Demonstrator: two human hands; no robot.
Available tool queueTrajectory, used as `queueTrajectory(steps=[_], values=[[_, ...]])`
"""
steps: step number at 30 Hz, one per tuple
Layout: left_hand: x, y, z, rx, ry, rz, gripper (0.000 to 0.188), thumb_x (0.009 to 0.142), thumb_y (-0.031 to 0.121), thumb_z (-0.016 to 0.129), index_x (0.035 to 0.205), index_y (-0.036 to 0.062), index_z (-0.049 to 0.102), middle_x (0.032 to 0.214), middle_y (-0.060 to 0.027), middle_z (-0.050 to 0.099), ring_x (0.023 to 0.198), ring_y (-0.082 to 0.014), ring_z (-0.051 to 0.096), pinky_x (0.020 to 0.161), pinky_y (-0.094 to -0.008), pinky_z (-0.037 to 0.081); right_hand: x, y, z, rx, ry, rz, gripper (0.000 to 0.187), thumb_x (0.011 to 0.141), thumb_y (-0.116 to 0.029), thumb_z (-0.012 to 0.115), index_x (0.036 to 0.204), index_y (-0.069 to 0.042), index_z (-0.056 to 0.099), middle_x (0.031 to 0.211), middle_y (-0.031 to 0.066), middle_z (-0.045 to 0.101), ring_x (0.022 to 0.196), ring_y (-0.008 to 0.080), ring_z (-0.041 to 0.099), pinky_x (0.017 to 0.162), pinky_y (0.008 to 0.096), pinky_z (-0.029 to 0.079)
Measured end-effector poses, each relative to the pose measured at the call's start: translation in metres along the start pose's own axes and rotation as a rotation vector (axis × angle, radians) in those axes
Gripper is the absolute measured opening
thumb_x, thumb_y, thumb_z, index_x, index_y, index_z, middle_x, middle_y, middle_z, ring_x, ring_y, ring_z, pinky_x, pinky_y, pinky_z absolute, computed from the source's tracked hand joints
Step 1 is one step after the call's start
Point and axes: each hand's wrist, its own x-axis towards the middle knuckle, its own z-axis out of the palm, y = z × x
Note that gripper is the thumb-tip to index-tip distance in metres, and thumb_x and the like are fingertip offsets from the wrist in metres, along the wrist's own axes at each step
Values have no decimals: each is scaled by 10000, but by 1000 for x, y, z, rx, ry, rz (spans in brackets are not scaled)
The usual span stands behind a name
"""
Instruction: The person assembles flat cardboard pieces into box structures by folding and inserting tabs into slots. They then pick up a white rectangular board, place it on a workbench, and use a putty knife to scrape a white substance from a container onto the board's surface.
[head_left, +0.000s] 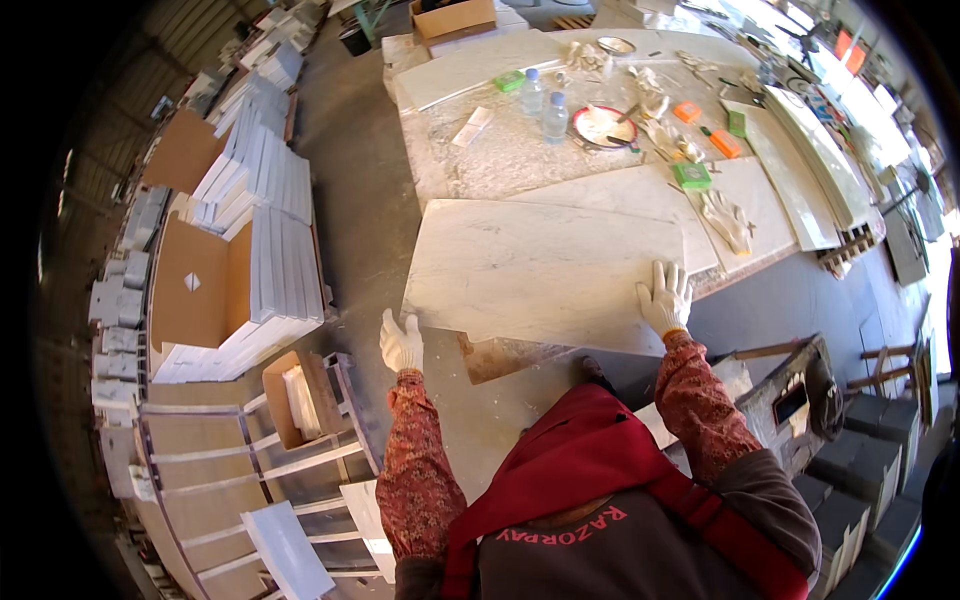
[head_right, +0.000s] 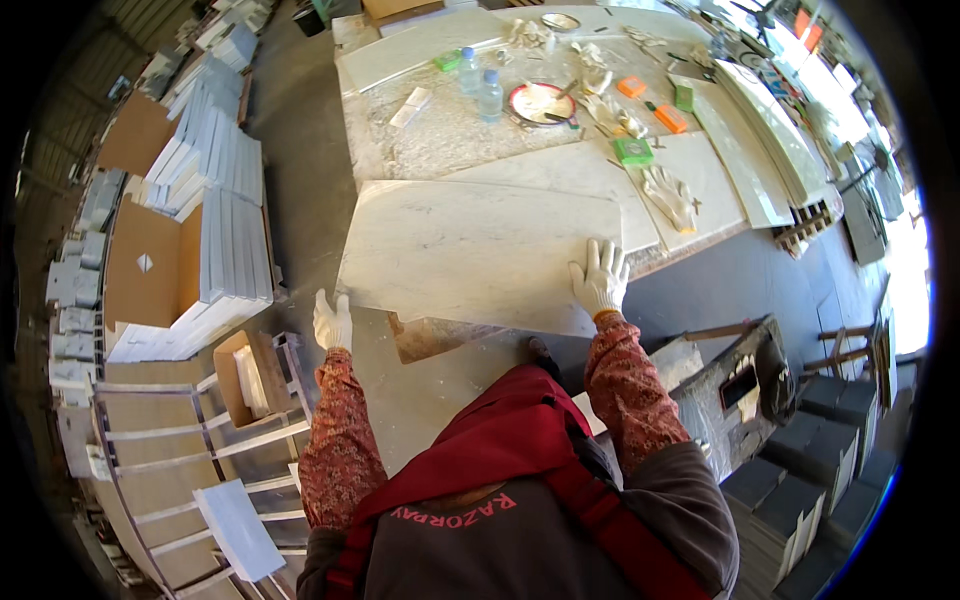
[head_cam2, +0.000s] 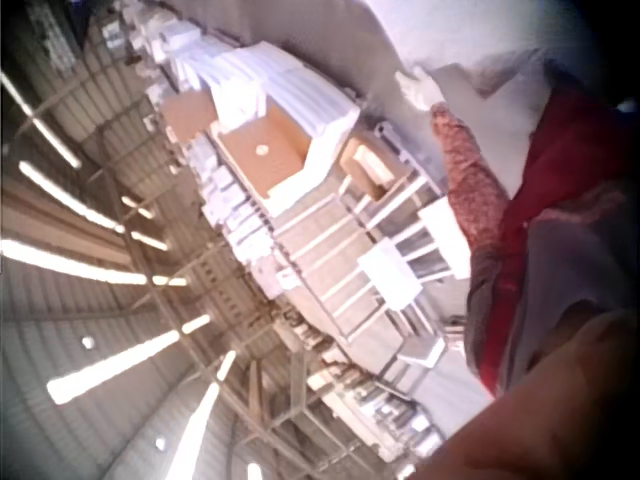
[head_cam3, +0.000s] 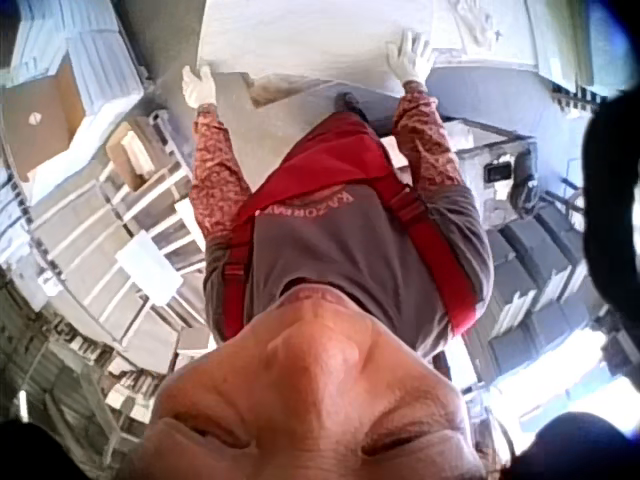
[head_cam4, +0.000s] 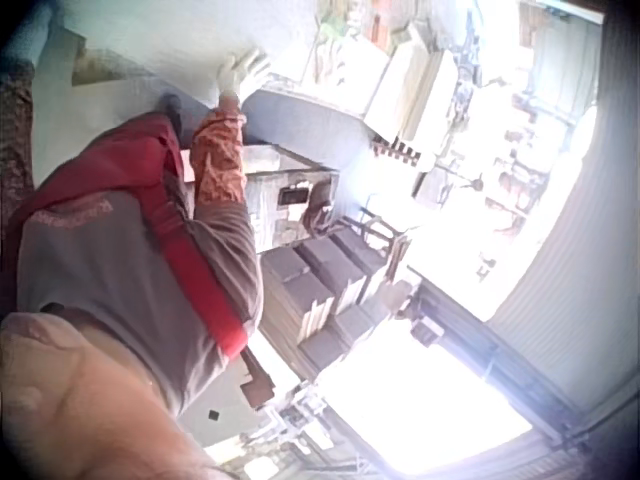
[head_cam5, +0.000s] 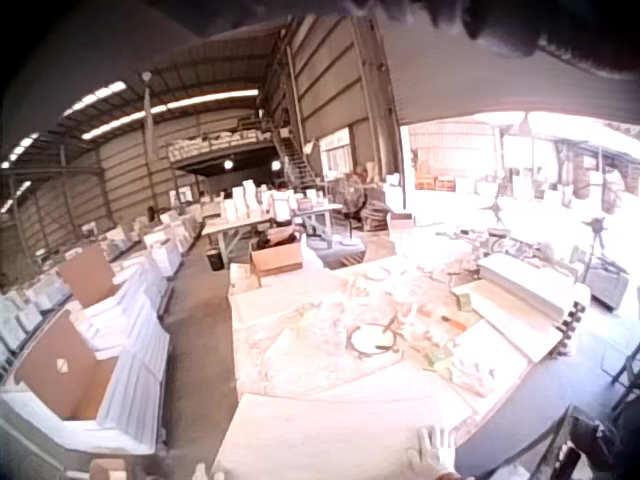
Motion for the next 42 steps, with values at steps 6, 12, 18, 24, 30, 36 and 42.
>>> queueTrajectory(steps=[6, 12, 18, 24, 30, 36, 42], values=[[52, 1, 20, -89, -161, -264, 742, 781, 621, 696, 1249, 51, 623, 1199, -200, 672, 1110, -378, 628, 956, -454, 480, 34, 16, 13, 161, -246, -161, 730, 882, -518, 616, 1472, -119, 458, 1545, 241, 349, 1422, 472, 291, 1157, 598, 217], [-5, 35, 15, -95, -96, -421, 724, 771, 639, 684, 1106, -3, 688, 1054, -206, 715, 1017, -359, 668, 900, -432, 494, 86, 49, 18, 181, -369, -284, 776, 835, -523, 672, 1487, -171, 443, 1564, 214, 326, 1436, 457, 277, 1164, 588, 218], [-127, 44, -10, 15, -39, -615, 661, 814, 649, 636, 1022, 27, 719, 969, -181, 724, 939, -366, 677, 861, -462, 499, 165, 34, 33, 197, -467, -410, 711, 829, -460, 700, 1460, -223, 475, 1567, 143, 349, 1448, 410, 296, 1071, 576, 360], [-203, 54, -13, 68, -179, -792, 697, 875, 659, 557, 1059, 3, 706, 1040, -226, 714, 975, -416, 668, 874, -481, 500, 217, 4, 39, 133, -544, -498, 702, 807, -430, 716, 1447, -266, 480, 1551, 84, 373, 1432, 363, 337, 985, 555, 422], [-188, 105, 16, 34, 139, -929, 622, 965, 589, 462, 1065, 4, 649, 975, -243, 707, 913, -432, 663, 821, -496, 502, 237, -8, 37, 141, -643, -406, 886, 709, -478, 797, 1486, -267, 429, 1577, 100, 325, 1432, 348, 335, 1024, 543, 414], [-184, 111, 21, -64, 154, -995, 649, 981, 556, 448, 1362, 36, 520, 1133, -264, 673, 1015, -443, 648, 871, -479, 505, 242, 8, 62, 138, -570, -324, 1108, 686, -549, 818, 1566, -173, 260, 1516, 159, 392, 1396, 348, 389, 968, 500, 461], [-187, 102, 38, -152, 188, -934, 689, 998, 539, 436, 1458, 26, 415, 1270, -279, 609, 1085, -440, 628, 910, -468, 498, 269, 20, 81, 929, -660, 248, 753, 810, -503, 744, 1365, -40, 534, 952, 116, 679, 806, 228, 630, 710, 289, 493]])
